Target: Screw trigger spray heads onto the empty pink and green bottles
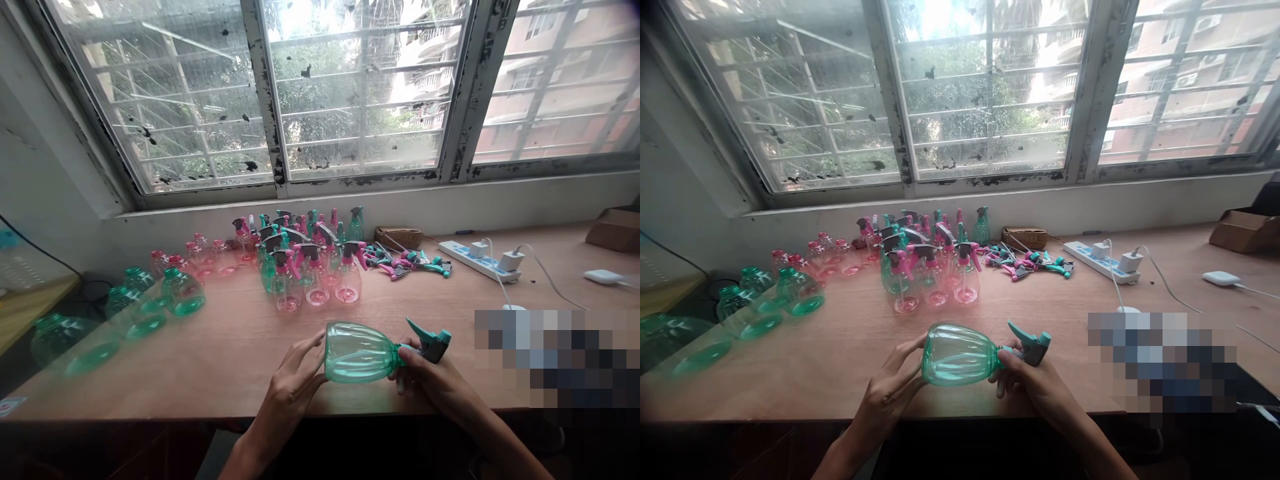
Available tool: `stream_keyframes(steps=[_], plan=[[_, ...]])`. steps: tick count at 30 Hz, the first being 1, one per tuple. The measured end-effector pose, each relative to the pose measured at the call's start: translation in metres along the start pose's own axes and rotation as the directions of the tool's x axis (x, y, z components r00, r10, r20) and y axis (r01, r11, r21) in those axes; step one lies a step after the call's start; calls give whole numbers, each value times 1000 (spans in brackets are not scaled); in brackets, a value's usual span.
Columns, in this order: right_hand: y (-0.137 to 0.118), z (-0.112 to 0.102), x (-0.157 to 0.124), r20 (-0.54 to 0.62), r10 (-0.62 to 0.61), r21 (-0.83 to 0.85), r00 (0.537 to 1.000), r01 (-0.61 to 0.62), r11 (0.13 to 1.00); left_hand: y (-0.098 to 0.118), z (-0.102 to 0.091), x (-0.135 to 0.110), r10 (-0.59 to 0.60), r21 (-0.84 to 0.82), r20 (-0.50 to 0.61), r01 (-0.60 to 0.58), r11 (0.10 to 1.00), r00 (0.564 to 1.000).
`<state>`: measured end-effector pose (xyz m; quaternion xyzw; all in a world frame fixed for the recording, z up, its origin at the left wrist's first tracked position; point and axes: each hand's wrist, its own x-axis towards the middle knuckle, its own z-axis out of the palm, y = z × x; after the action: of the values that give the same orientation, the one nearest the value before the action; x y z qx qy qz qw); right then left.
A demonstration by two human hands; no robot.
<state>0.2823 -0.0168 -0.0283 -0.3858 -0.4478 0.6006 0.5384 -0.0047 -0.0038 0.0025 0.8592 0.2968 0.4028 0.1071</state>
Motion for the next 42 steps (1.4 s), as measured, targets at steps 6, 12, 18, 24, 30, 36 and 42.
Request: stream_keyframes(steps=[6,12,18,24,30,36,42], plan=[[0,1,-2,53,-4,-35,999,6,999,-4,-3,-3,-22,-32,-13,22,999,1000],[1,1,1,17,-20,-23,1000,20,1000,-2,1,-3,-16,-17,1,16,1000,1000],[1,1,0,35,-11,-43,999,13,999,0,-3,-2,-3,-34,-36,2,999,999],[0,0,1,58,-24,-86,998,29,996,-3,-1,-4,-23,-58,-64,20,998,998],[0,-1,-1,46,7,-57,999,-4,998,-2,3,-5,-43,-17,-28,42,999,999],[-2,1,0,102,19,-163,995,-3,987,-2,2,-7,-78,-21,-52,77,997,996],[4,0,-2,102,61,-64,993,-54,996,-4,7,-11,46,68,-157,-36,997,986]])
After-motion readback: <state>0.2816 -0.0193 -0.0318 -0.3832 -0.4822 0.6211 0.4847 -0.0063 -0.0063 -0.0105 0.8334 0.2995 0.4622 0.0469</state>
